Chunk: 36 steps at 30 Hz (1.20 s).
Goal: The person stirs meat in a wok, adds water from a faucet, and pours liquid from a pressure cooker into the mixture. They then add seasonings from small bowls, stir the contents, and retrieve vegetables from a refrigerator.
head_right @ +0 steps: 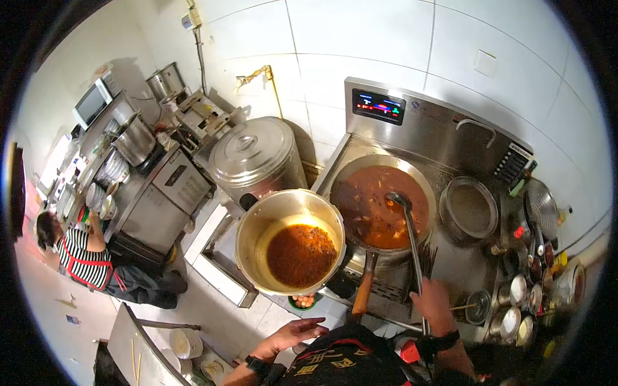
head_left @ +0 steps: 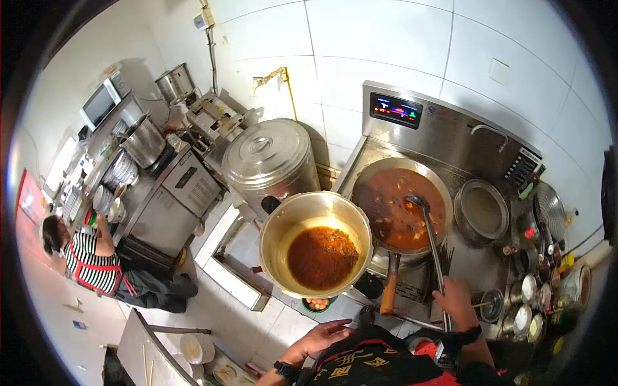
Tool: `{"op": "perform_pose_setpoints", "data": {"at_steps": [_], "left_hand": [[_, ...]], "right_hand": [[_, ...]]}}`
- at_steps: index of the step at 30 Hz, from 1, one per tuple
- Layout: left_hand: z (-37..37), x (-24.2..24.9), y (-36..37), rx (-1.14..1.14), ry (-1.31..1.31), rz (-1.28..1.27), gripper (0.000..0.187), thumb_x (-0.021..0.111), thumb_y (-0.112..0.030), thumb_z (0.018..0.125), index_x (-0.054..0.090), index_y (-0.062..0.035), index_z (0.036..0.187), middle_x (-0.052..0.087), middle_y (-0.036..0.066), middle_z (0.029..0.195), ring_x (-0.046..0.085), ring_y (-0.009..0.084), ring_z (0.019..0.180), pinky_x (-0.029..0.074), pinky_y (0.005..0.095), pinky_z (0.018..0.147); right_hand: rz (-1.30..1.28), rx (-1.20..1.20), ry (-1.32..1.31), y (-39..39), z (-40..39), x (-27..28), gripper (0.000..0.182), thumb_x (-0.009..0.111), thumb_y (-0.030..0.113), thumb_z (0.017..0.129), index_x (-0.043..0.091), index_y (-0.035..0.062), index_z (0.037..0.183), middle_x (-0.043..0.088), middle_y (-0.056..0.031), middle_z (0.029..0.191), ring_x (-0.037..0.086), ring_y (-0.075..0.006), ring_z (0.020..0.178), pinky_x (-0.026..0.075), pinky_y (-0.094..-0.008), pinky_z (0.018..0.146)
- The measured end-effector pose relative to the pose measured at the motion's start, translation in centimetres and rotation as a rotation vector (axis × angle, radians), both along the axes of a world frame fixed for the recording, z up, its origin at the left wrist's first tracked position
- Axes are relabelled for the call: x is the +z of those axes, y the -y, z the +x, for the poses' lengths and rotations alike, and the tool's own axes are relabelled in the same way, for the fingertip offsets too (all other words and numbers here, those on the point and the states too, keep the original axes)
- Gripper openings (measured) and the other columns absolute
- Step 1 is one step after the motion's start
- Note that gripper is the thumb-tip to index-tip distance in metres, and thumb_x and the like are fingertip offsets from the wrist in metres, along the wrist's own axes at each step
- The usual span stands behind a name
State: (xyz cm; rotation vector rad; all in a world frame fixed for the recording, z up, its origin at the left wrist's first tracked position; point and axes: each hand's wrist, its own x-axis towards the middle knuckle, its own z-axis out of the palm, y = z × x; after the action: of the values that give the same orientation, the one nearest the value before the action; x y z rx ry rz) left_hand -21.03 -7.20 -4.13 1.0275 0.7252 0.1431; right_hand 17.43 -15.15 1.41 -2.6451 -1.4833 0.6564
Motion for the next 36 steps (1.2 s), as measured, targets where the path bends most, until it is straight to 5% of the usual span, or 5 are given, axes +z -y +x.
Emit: {"op": "perform_pose_setpoints", "data": {"at_steps": [8,21,27,30,36], "left_hand": [[4.2,-1.3,-0.9,-0.143,0.076,0.051,0.056,0.054,-0.025,0.1,0.034,0.0027,0.144,0.059,0.011,0.13,0.052,0.0167,0.121,0.039,0.0307,0.105],[-2.8,0.2,-2.8,-0.083,-0.048,0.119,0.055,0.06,-0.026,0.096,0.043,0.0045,0.138,0.065,0.012,0.12,0.059,0.0173,0.113,0.044,0.0305,0.101],[-13.7,-10.4,-1.9,0.37,-0.223,-0.051,0.049,0.059,-0.028,0.096,0.05,0.0026,0.133,0.069,0.017,0.109,0.066,0.0271,0.103,0.051,0.0376,0.089],[-23.5,-23.4,3.0,0.775,-0.317,-0.141,0.046,0.055,-0.032,0.095,0.053,0.0042,0.123,0.067,0.021,0.109,0.067,0.0303,0.098,0.054,0.0441,0.074],[-29.0,-25.9,15.1,0.978,-0.416,-0.539,0.052,0.058,-0.039,0.087,0.055,-0.0034,0.125,0.062,0.021,0.115,0.058,0.036,0.107,0.046,0.0493,0.087]], "right_hand": [[-0.18,0.03,-0.102,0.9,2.0,-3.2,0.073,0.07,0.03,0.086,0.037,-0.0078,0.14,0.054,-0.0307,0.127,0.056,-0.0424,0.115,0.046,-0.048,0.096],[0.395,-0.28,-0.144,3.3,0.9,-3.3,0.04,0.063,0.017,0.086,0.054,-0.0026,0.12,0.064,-0.0283,0.095,0.063,-0.0443,0.091,0.05,-0.0485,0.079],[0.353,-0.323,-0.09,0.3,3.5,-3.8,0.043,0.061,0.018,0.091,0.051,-0.0042,0.126,0.064,-0.0276,0.101,0.064,-0.0439,0.092,0.051,-0.0488,0.078],[0.343,-0.298,-0.037,-0.7,3.8,-3.3,0.046,0.059,0.018,0.092,0.048,-0.0054,0.13,0.063,-0.0278,0.108,0.063,-0.044,0.094,0.052,-0.0496,0.078],[0.274,-0.253,0.018,-1.6,2.7,-2.9,0.047,0.059,0.017,0.093,0.046,-0.0056,0.132,0.062,-0.0276,0.109,0.063,-0.0425,0.097,0.051,-0.0495,0.081]]}}
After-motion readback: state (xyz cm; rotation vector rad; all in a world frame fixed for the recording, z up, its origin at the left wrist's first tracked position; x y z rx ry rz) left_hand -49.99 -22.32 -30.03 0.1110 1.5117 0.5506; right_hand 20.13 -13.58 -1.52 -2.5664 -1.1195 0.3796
